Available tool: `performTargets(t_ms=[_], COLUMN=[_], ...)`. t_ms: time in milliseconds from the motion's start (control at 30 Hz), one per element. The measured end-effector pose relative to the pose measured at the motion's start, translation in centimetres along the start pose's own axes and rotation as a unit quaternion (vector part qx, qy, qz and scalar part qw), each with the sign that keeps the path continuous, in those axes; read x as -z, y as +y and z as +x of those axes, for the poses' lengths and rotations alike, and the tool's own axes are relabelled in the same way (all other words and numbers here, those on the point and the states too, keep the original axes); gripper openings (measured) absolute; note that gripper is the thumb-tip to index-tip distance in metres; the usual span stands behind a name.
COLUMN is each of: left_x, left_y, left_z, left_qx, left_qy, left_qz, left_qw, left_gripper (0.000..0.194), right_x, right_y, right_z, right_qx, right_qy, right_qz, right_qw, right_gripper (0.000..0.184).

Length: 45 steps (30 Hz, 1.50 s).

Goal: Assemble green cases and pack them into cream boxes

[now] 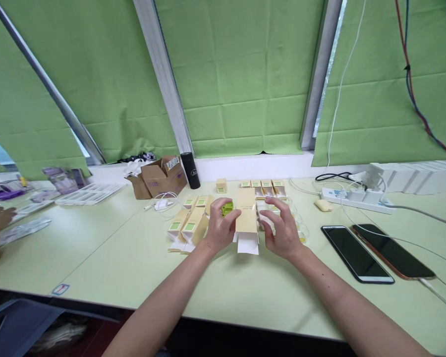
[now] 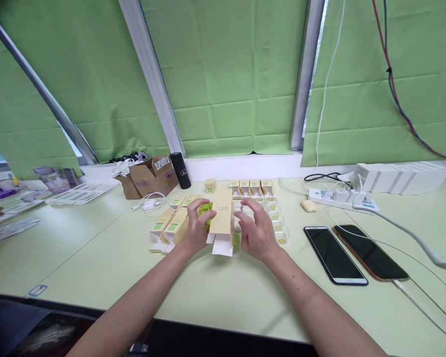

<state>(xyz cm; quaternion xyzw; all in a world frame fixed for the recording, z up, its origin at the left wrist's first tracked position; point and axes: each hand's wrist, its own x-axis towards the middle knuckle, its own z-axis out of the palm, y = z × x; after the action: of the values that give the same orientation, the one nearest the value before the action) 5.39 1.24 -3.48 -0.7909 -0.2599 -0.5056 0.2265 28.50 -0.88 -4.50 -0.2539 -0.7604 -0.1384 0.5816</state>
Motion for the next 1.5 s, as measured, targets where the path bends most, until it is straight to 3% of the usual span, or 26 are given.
performTargets(t_ms=[200, 367, 500, 600, 667, 767, 1033, 1233, 1500], left_x=[0.7, 0.7, 0.6, 0.2, -0.2, -0.4, -0.7, -0.7, -0.7], left_y=[-0.1, 0.5, 0.9, 1.2, 1.4, 1.6, 1.8, 2.0, 2.2], left_z=[-0.3, -0.2, 0.0, -0.1, -0.2, 0.0, 0.3, 0.2, -0.1], left_qx=[-0.027, 0.046, 0.122, 0.227, 0.300, 0.349, 0.394, 0.391, 0.392], left_qy=[0.037, 0.015, 0.040, 0.055, 0.062, 0.064, 0.061, 0.029, -0.006], left_qz=[-0.004, -0.093, -0.191, -0.265, -0.346, -0.436, -0.489, -0.509, -0.502], left_qw=[0.999, 0.994, 0.973, 0.936, 0.887, 0.827, 0.776, 0.766, 0.771], left_gripper=[0.044, 0.057, 0.061, 0.055, 0.051, 0.048, 0.068, 0.051, 0.049], right_x=[0.3, 0.4, 0.4, 0.3, 0.2, 0.1, -0.5, -0.8, -1.2], right_y=[-0.3, -0.9, -1.0, -0.9, -0.9, -1.1, -1.8, -1.7, -1.9], right_z=[0.2, 0.3, 0.2, 0.1, 0.0, -0.2, -0.2, -0.3, -0.7], right_qx=[0.015, 0.021, 0.014, 0.007, 0.000, -0.024, -0.132, -0.143, -0.169], right_qy=[0.010, 0.003, 0.005, 0.004, 0.000, 0.000, 0.010, -0.020, -0.065], right_qz=[-0.015, -0.014, -0.007, -0.003, -0.001, 0.012, 0.070, 0.091, 0.145], right_qw=[1.000, 1.000, 1.000, 1.000, 1.000, 1.000, 0.989, 0.985, 0.973], right_gripper=[0.061, 0.063, 0.066, 0.065, 0.063, 0.060, 0.046, 0.051, 0.056])
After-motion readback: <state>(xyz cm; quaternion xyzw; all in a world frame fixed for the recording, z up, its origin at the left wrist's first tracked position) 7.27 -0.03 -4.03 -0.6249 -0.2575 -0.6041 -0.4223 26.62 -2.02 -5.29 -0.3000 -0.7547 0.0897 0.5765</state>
